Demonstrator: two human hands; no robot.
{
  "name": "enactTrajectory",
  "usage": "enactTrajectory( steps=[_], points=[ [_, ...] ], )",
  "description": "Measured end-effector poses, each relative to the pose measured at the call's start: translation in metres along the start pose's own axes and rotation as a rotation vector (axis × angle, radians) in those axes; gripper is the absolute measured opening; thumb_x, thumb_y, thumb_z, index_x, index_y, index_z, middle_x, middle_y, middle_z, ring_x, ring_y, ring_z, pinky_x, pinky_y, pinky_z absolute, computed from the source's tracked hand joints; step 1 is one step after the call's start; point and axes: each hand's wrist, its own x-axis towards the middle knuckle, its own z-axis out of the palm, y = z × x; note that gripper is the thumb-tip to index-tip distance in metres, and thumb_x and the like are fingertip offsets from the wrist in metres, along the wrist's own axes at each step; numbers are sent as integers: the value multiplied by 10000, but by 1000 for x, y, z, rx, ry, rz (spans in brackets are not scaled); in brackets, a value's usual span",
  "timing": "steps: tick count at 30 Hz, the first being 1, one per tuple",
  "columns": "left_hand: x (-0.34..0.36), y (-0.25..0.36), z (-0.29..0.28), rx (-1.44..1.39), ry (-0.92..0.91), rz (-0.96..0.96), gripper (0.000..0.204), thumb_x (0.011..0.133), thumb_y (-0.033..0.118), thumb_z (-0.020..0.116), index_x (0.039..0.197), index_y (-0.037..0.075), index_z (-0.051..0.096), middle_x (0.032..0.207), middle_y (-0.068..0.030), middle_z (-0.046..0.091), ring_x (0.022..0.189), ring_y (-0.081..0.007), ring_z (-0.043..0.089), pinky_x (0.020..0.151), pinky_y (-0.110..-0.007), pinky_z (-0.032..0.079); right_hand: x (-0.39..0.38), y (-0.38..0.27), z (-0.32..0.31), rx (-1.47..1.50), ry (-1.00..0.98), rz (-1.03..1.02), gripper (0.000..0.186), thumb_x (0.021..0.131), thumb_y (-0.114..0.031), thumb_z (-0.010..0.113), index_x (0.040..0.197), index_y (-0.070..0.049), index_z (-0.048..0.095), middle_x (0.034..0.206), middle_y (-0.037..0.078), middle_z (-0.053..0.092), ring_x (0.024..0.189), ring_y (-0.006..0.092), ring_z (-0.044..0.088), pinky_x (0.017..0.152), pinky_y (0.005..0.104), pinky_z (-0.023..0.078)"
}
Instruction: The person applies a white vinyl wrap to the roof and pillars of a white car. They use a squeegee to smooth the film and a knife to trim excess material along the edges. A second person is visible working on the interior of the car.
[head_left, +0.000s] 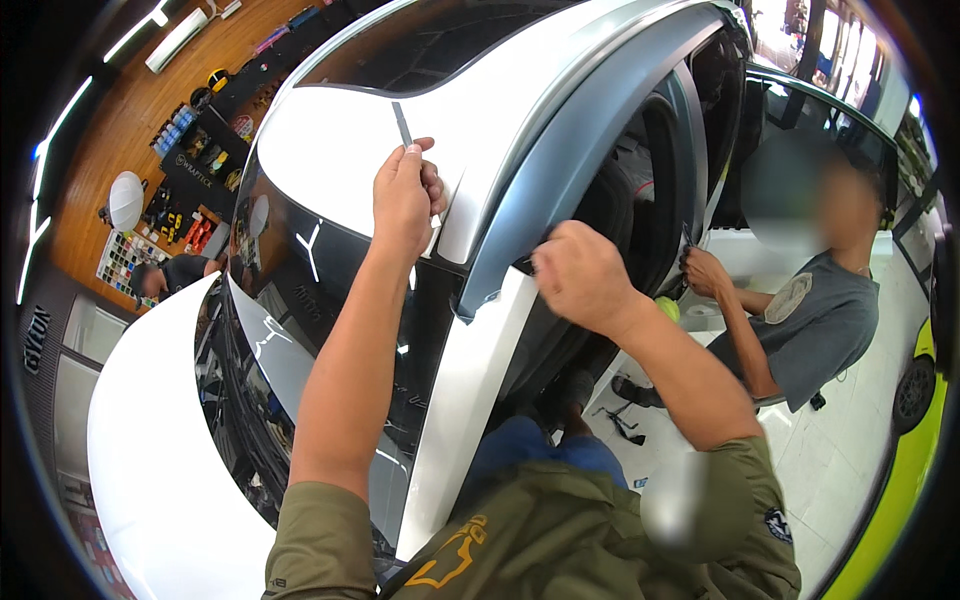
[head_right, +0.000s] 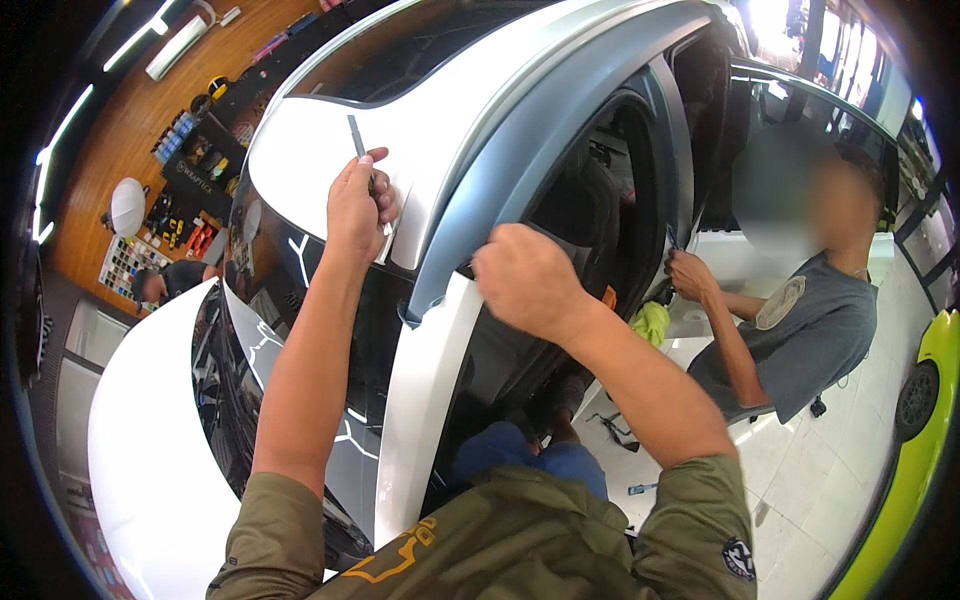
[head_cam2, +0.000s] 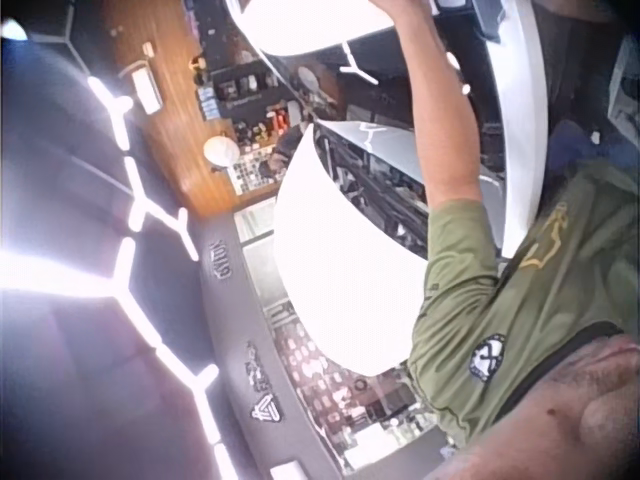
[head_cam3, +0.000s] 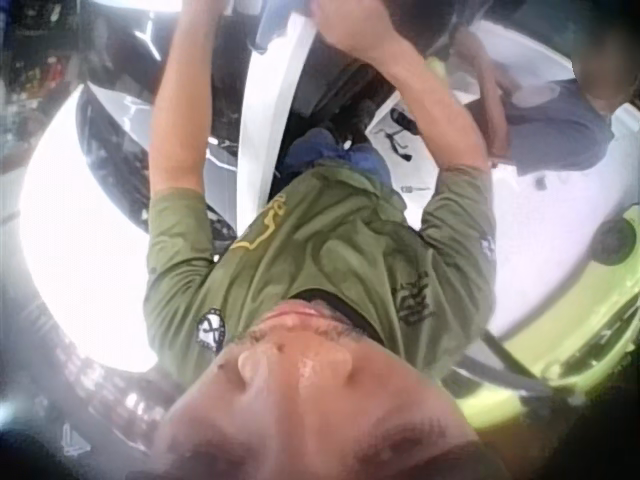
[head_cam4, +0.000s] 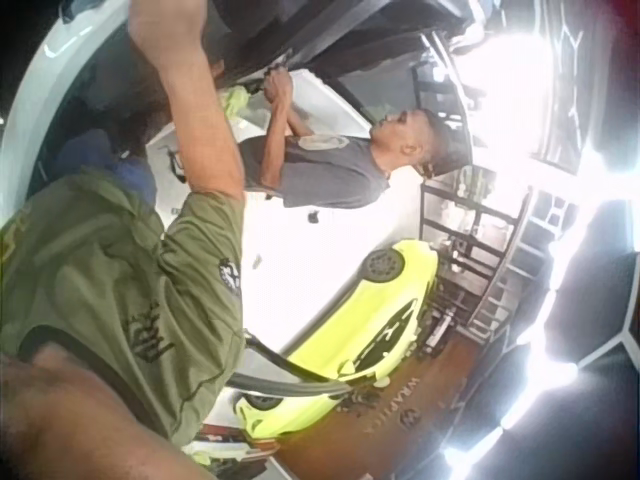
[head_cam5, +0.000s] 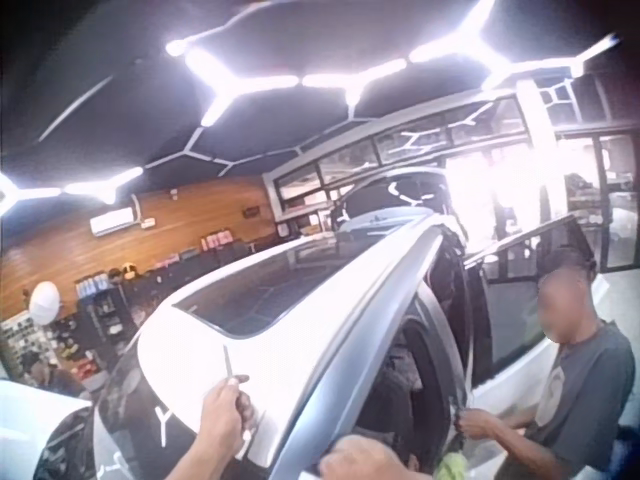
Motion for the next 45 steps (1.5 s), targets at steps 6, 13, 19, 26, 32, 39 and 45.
enactTrajectory(
  steps=[6,13,19,26,32,39,45],
  points=[
    [0,-1,4,2,-1,-16,273,1028,180,392,1169,-21,510,690,1,410,581,-86,379,469,-231,312,-3,-29,-28,93,-29,317,359,866,-364,675,844,-27,554,791,137,567,754,318,582,675,410,480],
    [1,1,7,-22,-5,-24,269,1037,183,372,1178,-12,491,693,-2,402,569,-85,366,476,-233,315,1,-3,-24,-2,-329,228,254,843,-282,658,786,-41,601,737,119,629,733,297,636,690,390,519],
    [4,-3,-3,-105,44,-42,278,1031,190,397,1189,-21,486,700,-3,396,579,-94,364,470,-230,301,-29,55,-49,326,39,465,344,902,-191,644,646,-9,504,610,156,512,563,265,559,516,406,414],
    [1,3,1,-100,7,-91,281,1018,144,384,1245,2,472,725,-9,423,598,-92,382,487,-226,318,-33,-19,-3,984,618,816,325,938,-134,643,1207,-30,492,1171,111,588,1072,179,556,964,307,410],
    [2,0,7,-57,-20,-51,357,991,82,354,1323,-25,428,711,-7,415,581,-87,369,482,-230,309,-23,-32,30,863,771,945,194,1019,-107,485,1104,0,623,1130,79,635,1078,134,552,952,264,409],
    [-3,0,11,-13,21,-18,357,960,78,381,1289,-40,458,709,8,416,561,-68,368,438,-202,283,7,-7,47,634,883,768,213,1025,-155,468,886,-22,560,713,-18,488,631,70,412,582,234,354],
    [-1,5,3,-22,55,-67,331,979,87,361,1275,-32,451,715,-9,418,568,-89,361,461,-224,306,22,43,16,454,690,746,382,1033,-240,469,738,-4,524,576,0,402,529,80,333,475,275,299]
  ],
)
